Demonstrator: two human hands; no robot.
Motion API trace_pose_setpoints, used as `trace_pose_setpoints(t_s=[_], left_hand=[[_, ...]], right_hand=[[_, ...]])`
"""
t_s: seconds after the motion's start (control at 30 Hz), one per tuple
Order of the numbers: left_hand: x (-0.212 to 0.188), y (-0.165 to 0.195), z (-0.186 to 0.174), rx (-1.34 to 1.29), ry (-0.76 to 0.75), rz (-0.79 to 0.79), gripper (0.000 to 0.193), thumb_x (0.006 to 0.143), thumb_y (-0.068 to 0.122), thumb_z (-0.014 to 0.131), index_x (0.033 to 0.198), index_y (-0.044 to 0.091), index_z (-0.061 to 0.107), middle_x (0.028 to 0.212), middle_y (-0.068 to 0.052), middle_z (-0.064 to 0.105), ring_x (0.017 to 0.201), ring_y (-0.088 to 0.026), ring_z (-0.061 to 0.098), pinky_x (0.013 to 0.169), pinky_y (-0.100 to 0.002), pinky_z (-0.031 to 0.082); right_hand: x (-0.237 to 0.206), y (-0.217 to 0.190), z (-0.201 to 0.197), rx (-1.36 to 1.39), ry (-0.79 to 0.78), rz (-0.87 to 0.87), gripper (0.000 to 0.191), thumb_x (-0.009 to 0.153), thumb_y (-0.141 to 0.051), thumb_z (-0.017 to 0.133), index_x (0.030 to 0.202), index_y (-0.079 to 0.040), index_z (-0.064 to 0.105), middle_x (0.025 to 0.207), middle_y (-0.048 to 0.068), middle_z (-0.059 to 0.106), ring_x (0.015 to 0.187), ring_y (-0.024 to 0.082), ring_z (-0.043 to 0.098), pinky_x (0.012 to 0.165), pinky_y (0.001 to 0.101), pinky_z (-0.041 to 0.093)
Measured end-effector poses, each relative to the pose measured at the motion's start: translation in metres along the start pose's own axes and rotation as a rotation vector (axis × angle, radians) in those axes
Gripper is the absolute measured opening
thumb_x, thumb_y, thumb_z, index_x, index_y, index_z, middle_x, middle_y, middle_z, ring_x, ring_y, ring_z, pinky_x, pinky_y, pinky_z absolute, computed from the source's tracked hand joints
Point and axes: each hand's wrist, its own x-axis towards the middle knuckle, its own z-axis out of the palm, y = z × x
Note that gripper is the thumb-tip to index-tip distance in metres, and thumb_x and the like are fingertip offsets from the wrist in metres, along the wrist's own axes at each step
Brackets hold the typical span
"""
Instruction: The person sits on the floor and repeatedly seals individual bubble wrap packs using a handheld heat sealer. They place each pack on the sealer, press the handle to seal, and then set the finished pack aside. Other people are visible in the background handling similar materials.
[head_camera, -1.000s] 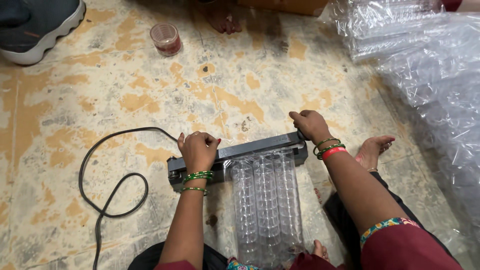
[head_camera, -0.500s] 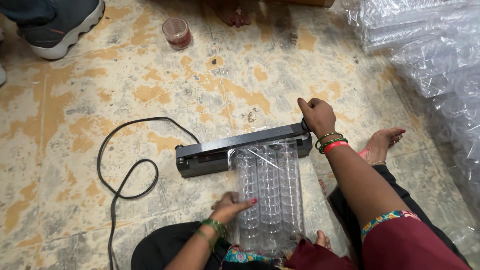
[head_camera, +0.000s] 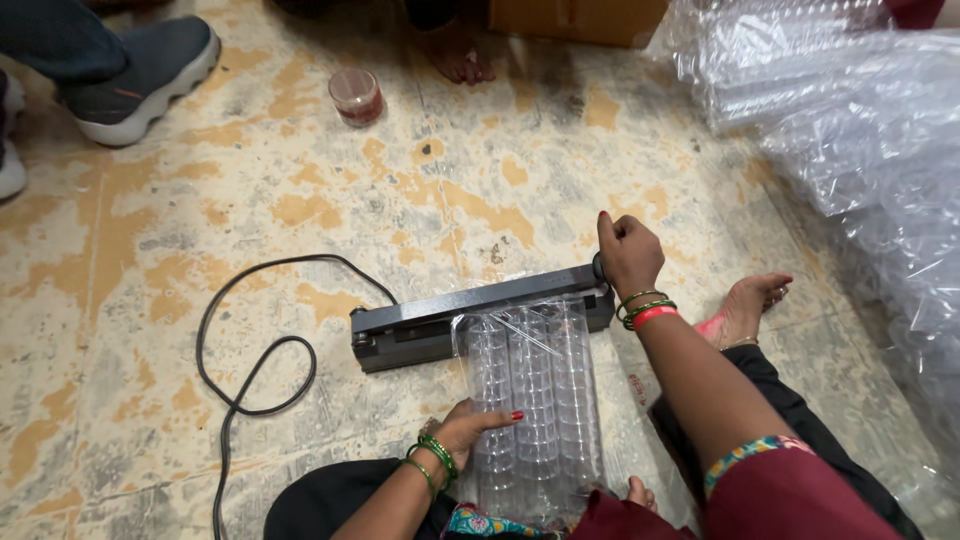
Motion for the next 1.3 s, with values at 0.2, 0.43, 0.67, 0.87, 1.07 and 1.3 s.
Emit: trace_pose_setpoints(t_s=[0.2,0.43,0.67,0.87,1.07,1.3], left_hand=[[-0.013,0.011,0.011,-0.020,0.035,0.143,0.107,0.065,0.037,0.095,0.147,-0.006,0.042,0.151,-0.023,0.054,0.152,-0.032,0.035,0.125,-0.052,0.018],[-0.058,0.021,0.025,0.014,-0.070,0.334,0.093,0.066,0.022,0.090,0.147,0.006,0.047,0.145,-0.016,0.061,0.142,-0.027,0.048,0.121,-0.047,0.027],[-0.132,0.030,0.062,0.239,-0.256,0.600,0.087,0.066,0.003,0.089,0.144,0.004,0.050,0.134,-0.011,0.067,0.126,-0.026,0.063,0.106,-0.038,0.053],[-0.146,0.054,0.051,0.125,-0.278,1.010,0.073,0.074,0.005,0.085,0.137,0.007,0.049,0.146,-0.004,0.056,0.136,-0.016,0.052,0.109,-0.033,0.044],[-0.104,0.046,0.009,-0.012,-0.049,0.672,0.048,0.081,0.015,0.083,0.124,0.005,0.062,0.118,-0.006,0.070,0.105,-0.018,0.068,0.097,-0.037,0.056],[-0.051,0.044,-0.007,0.267,-0.442,0.467,0.052,0.085,0.023,0.084,0.128,0.006,0.059,0.114,-0.007,0.068,0.105,-0.014,0.068,0.097,-0.032,0.056]], right_hand=[[-0.009,-0.015,-0.010,-0.053,0.044,0.043,0.053,0.098,-0.059,0.060,0.084,-0.009,0.072,0.077,0.013,0.070,0.077,0.035,0.067,0.074,0.0446,0.052],[-0.113,0.043,-0.051,0.891,-0.394,0.238,0.069,0.095,-0.059,0.046,0.146,-0.013,0.042,0.140,0.012,0.055,0.128,0.024,0.053,0.105,0.0402,0.043],[-0.296,0.099,-0.132,0.891,-1.036,0.248,0.079,0.072,-0.019,0.081,0.141,-0.005,0.047,0.132,0.010,0.067,0.121,0.021,0.064,0.104,0.0383,0.051],[-0.230,0.085,-0.226,1.074,-0.630,0.228,0.069,0.068,-0.014,0.088,0.129,0.008,0.064,0.108,0.016,0.072,0.093,0.028,0.070,0.078,0.0424,0.056],[-0.075,0.065,-0.279,0.541,0.014,-0.161,0.059,0.078,-0.009,0.080,0.133,0.002,0.060,0.119,0.012,0.072,0.106,0.023,0.070,0.093,0.0372,0.056],[0.104,0.037,-0.092,-0.049,-0.076,-0.071,0.103,0.056,-0.045,0.096,0.140,0.002,0.058,0.132,0.025,0.066,0.122,0.038,0.063,0.103,0.0441,0.050]])
